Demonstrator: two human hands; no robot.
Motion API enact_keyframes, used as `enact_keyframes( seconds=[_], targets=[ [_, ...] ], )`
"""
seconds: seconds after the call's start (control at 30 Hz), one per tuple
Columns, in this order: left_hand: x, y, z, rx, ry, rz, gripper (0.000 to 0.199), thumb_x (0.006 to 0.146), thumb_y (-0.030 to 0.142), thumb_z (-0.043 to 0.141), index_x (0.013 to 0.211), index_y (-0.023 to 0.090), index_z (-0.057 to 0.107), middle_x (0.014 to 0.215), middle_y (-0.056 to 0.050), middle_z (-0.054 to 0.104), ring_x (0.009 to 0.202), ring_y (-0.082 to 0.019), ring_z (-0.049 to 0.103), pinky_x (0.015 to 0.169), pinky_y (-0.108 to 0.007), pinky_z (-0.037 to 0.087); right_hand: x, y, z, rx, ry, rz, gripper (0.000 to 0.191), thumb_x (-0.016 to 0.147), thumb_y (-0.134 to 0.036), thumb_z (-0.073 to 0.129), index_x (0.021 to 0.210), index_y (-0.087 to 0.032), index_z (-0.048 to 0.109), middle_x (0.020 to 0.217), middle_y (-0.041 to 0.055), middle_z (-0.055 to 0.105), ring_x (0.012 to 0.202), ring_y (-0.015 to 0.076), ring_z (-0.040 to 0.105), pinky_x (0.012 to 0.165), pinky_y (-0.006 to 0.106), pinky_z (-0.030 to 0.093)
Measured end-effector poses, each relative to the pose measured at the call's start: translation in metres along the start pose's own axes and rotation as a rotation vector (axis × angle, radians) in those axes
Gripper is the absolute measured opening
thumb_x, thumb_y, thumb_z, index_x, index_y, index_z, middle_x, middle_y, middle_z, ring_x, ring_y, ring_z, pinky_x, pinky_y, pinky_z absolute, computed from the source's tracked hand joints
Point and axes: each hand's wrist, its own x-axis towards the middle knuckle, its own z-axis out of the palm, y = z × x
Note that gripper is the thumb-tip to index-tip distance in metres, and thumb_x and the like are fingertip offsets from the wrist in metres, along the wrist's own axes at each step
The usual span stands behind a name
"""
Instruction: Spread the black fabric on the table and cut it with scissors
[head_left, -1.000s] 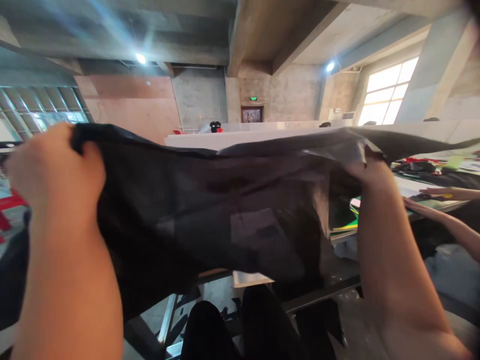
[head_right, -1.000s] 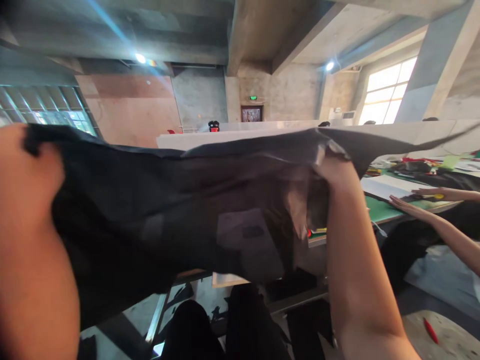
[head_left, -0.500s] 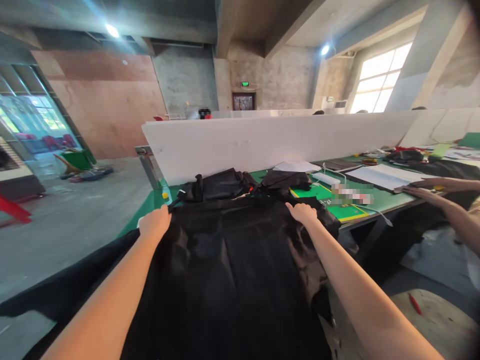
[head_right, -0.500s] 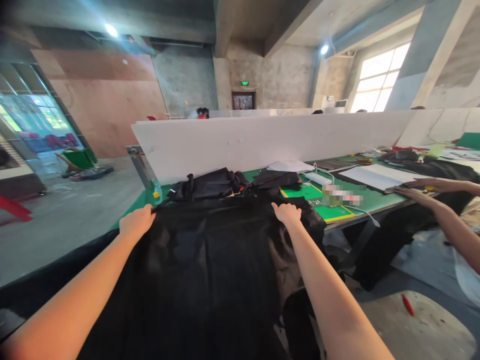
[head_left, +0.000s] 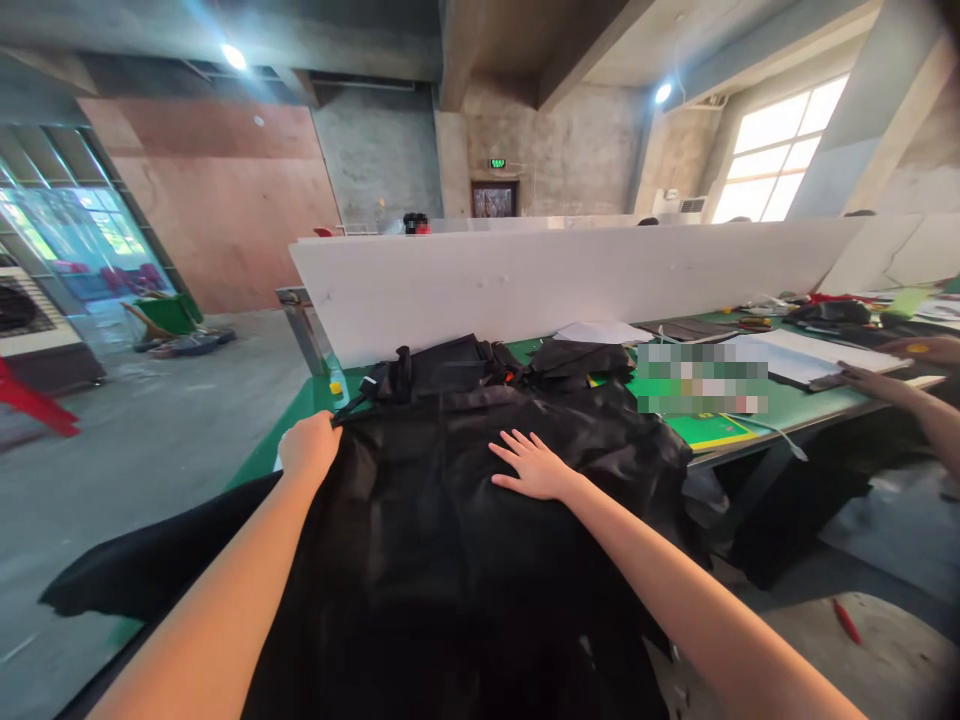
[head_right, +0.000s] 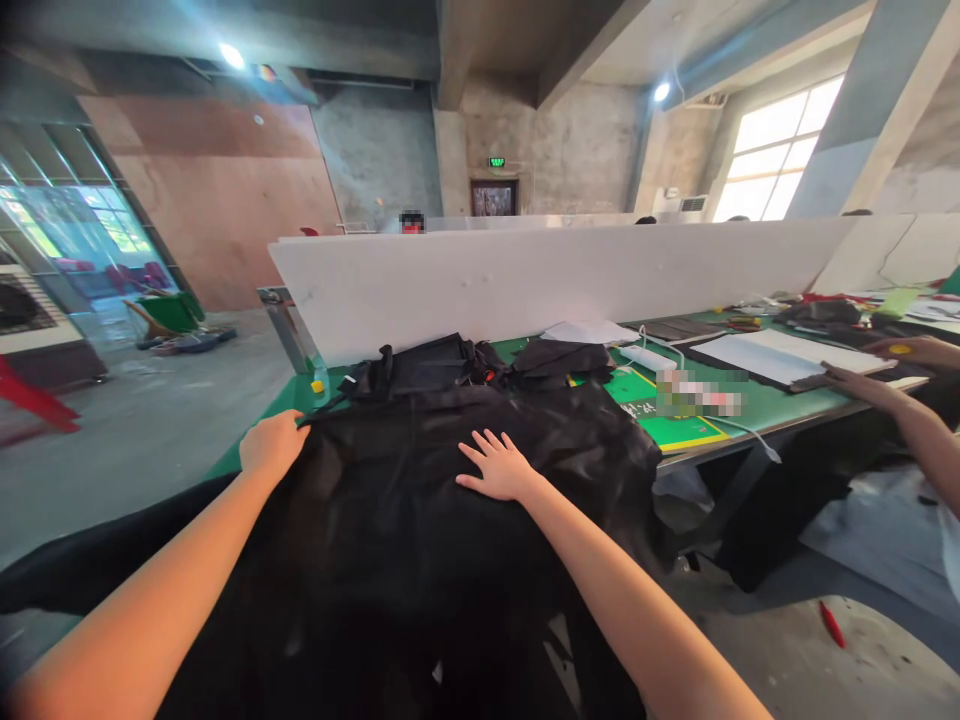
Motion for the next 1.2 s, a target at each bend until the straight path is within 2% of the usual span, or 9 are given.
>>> enact_keyframes(
  seconds=[0.17,0.23,0.33,0.47,0.57,0.77,1.0,1.1,1.2],
  targets=[
    [-0.005,0.011,-0.012,-0.035,0.076,0.045,0.051,0.084,0.019,0.035,0.133,0.011,0.033,0.130,-0.018,0.047,0.127,-0.030,0.034,0.098,-0.048,0.032,-0.003,-0.018,0.013,0.003,0.022,0.169,0.079,0.078,-0.073,0.011,0.141,-0.027,0.020,0.149,0.0071,0.014,0.136,0.0306,0.007,0.106,0.050,0.008],
    [-0.023,0.031,-0.021,-0.042,0.150,0.085,0.057,0.082,0.015,0.035,0.137,0.010,0.024,0.138,-0.018,0.036,0.134,-0.031,0.018,0.103,-0.056,0.020,-0.005,-0.026,0.014,-0.001,0.025,0.212,0.080,0.077,-0.073,0.010,0.142,-0.026,0.019,0.149,0.0077,0.013,0.136,0.0311,0.006,0.106,0.050,0.006],
    [-0.071,0.075,-0.031,-0.123,0.247,0.337,0.063,0.079,0.016,0.041,0.138,0.012,0.022,0.142,-0.014,0.031,0.136,-0.028,0.011,0.107,-0.052,0.015,-0.006,-0.034,0.017,-0.009,0.023,0.261,0.081,0.077,-0.073,0.008,0.142,-0.025,0.019,0.149,0.0084,0.012,0.135,0.0318,0.005,0.106,0.051,0.005],
    [-0.144,0.111,-0.013,-0.252,0.026,0.561,0.054,0.088,0.042,0.032,0.136,0.017,0.031,0.143,-0.010,0.031,0.135,-0.027,0.017,0.108,-0.048,0.021,-0.009,-0.035,0.018,-0.011,0.031,0.273,0.083,0.076,-0.074,0.009,0.142,-0.025,0.021,0.149,0.0088,0.013,0.135,0.0324,0.007,0.105,0.051,0.006],
    [-0.165,0.101,0.009,-0.270,-0.206,0.559,0.067,0.088,0.056,0.022,0.136,0.012,0.032,0.143,-0.014,0.031,0.133,-0.029,0.021,0.106,-0.047,0.026,-0.013,-0.028,0.015,-0.008,0.019,0.252,0.084,0.074,-0.076,0.010,0.141,-0.028,0.020,0.149,0.0067,0.013,0.135,0.0315,0.008,0.106,0.050,0.007],
    [-0.133,0.059,0.020,-0.310,-0.378,0.764,0.062,0.087,0.059,0.019,0.141,0.027,0.017,0.149,-0.001,0.017,0.137,-0.022,0.010,0.110,-0.045,0.016,-0.019,-0.017,0.011,-0.009,0.000,0.232,0.084,0.072,-0.079,0.011,0.141,-0.032,0.018,0.149,0.0037,0.015,0.135,0.0317,0.009,0.106,0.051,0.009],
    [-0.107,0.067,0.030,-0.311,-0.428,0.828,0.057,0.089,0.056,0.015,0.140,0.031,0.012,0.149,0.000,0.014,0.137,-0.020,0.008,0.110,-0.045,0.013,-0.023,-0.018,0.010,0.004,-0.001,0.251,0.086,0.071,-0.080,0.012,0.141,-0.031,0.019,0.149,0.0042,0.012,0.135,0.0322,0.007,0.106,0.051,0.007],
    [-0.102,0.069,0.031,-0.316,-0.434,0.868,0.056,0.089,0.055,0.017,0.140,0.032,0.013,0.149,0.000,0.013,0.137,-0.019,0.007,0.110,-0.044,0.012,-0.014,-0.011,-0.001,0.039,-0.084,0.268,0.087,0.069,-0.082,0.015,0.139,-0.031,0.026,0.147,0.0045,0.022,0.133,0.0321,0.017,0.105,0.048,0.016],
    [-0.099,0.068,0.030,-0.317,-0.436,0.904,0.057,0.088,0.056,0.022,0.140,0.033,0.015,0.149,0.000,0.014,0.137,-0.018,0.007,0.111,-0.043,0.010,0.004,-0.001,-0.008,0.026,-0.038,0.322,0.084,0.075,-0.076,0.006,0.141,-0.026,0.022,0.145,0.0067,0.026,0.132,0.0289,0.022,0.104,0.045,0.019]
  ],
)
